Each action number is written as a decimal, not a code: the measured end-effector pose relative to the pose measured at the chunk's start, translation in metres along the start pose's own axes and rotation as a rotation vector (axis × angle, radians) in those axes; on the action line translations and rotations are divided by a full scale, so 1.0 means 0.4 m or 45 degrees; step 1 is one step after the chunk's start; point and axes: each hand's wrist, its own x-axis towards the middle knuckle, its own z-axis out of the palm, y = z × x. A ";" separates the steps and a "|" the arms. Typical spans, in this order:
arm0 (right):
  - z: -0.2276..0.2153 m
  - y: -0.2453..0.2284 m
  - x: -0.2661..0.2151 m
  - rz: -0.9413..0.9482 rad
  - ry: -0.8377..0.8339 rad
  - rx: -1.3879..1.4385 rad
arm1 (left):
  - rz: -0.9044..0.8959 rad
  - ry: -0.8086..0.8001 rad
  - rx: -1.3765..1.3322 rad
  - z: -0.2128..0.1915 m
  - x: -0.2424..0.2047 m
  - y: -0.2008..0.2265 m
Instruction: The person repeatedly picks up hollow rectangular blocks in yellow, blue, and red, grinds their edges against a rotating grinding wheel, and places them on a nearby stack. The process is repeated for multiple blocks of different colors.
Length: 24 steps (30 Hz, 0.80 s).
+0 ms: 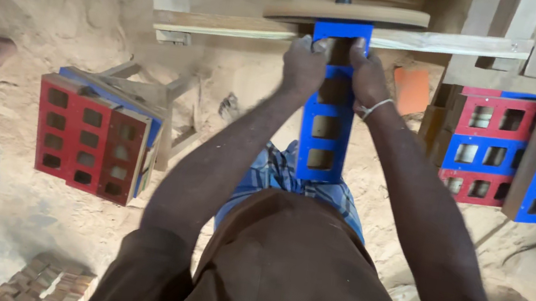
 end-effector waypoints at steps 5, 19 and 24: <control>-0.069 0.002 0.022 0.044 -0.030 0.152 | 0.032 0.020 -0.044 0.083 0.016 0.019; -0.099 -0.042 -0.505 -1.079 -0.166 -0.501 | 1.126 -0.255 -0.178 -0.256 -0.340 -0.149; 0.042 0.007 -0.404 -0.774 -0.055 0.303 | 0.757 0.193 0.341 -0.420 -0.255 -0.311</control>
